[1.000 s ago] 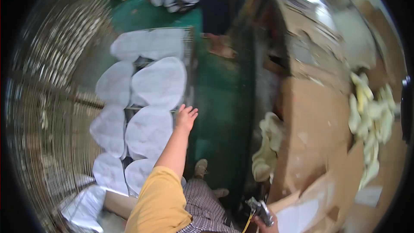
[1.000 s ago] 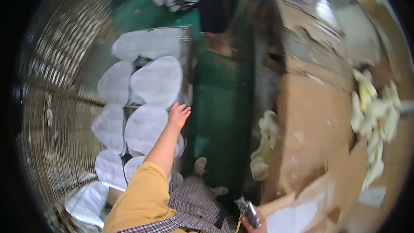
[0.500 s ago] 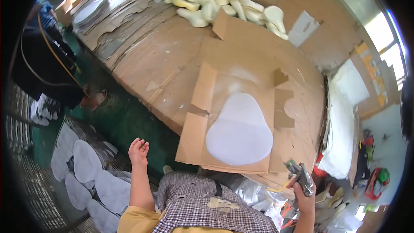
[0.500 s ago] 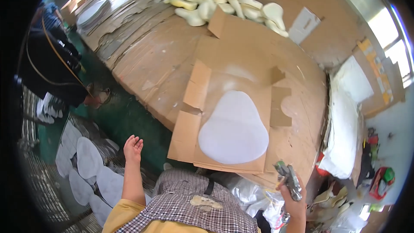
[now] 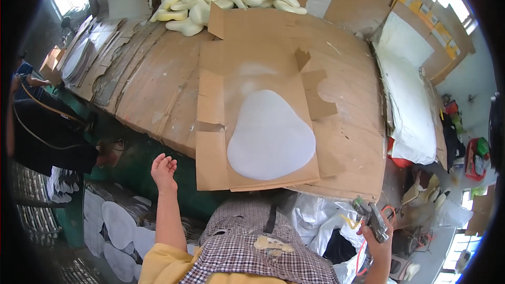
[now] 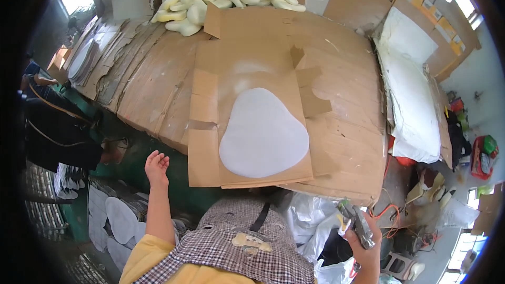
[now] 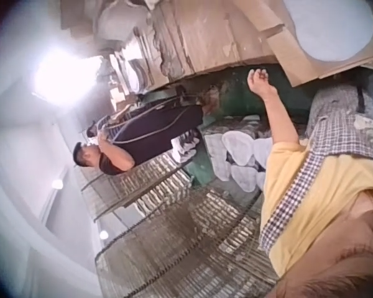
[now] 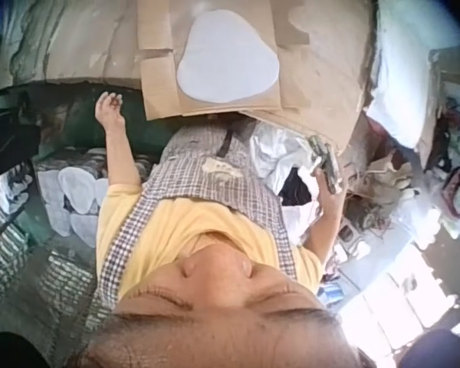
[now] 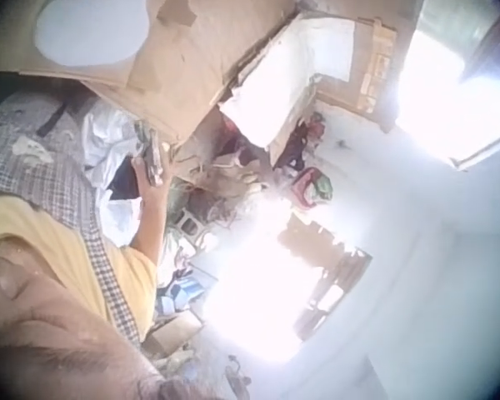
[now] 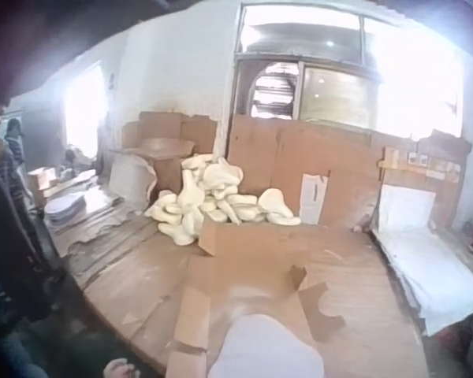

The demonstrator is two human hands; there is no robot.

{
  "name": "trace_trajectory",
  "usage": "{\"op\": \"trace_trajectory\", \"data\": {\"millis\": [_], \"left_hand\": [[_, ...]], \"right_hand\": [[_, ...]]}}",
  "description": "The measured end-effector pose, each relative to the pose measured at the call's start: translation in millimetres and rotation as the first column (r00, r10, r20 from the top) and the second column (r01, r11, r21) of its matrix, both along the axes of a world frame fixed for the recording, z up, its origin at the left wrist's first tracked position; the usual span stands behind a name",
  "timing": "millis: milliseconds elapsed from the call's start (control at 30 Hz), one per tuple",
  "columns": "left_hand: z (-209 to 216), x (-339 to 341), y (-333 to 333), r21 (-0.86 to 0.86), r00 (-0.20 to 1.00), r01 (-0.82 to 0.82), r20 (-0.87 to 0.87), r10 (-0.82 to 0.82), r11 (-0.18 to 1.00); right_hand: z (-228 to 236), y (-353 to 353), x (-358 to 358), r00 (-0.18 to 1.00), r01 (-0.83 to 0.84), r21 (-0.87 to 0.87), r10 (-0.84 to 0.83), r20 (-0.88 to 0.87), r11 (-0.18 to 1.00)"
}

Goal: Gluing and assembling foam pieces using a spray glue gun in a workshop.

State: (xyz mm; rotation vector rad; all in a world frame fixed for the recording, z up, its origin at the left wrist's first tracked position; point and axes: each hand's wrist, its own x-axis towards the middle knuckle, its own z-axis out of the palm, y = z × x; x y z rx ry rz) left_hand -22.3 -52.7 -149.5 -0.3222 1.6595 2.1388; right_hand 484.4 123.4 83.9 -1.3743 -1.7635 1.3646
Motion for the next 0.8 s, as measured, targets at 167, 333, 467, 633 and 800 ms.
{"op": "trace_trajectory", "data": {"millis": [167, 333, 467, 633, 800], "left_hand": [[-2.8, 17.4, 7.3, -0.029, 0.997, 0.063, -0.042, -0.064, 0.998], [-7.4, 46.6, 32.9, -0.055, 0.981, 0.185, -0.043, -0.188, 0.981], [-20.0, 75.0, 50.9, -0.075, 0.931, 0.350, -0.089, -0.355, 0.934], [-46.3, 98.5, 76.6, -0.214, 0.844, 0.522, -0.011, -0.536, 0.826], [-78.5, 103.1, 91.8, -0.369, 0.788, 0.536, -0.103, -0.606, 0.759]], "right_hand": [[3.3, -32.0, 17.7, 0.991, -0.127, -0.153, 0.131, 0.017, 0.980], [-21.6, -36.3, -14.7, 0.952, -0.279, -0.155, 0.252, -0.173, 0.948], [-12.9, -23.1, -35.3, 0.974, -0.132, -0.037, 0.123, -0.192, 0.991], [2.2, -18.5, -0.2, 0.995, 0.041, -0.011, -0.042, -0.087, 0.999], [15.5, -27.4, 32.4, 0.997, 0.068, 0.005, -0.068, 0.032, 0.998]]}}
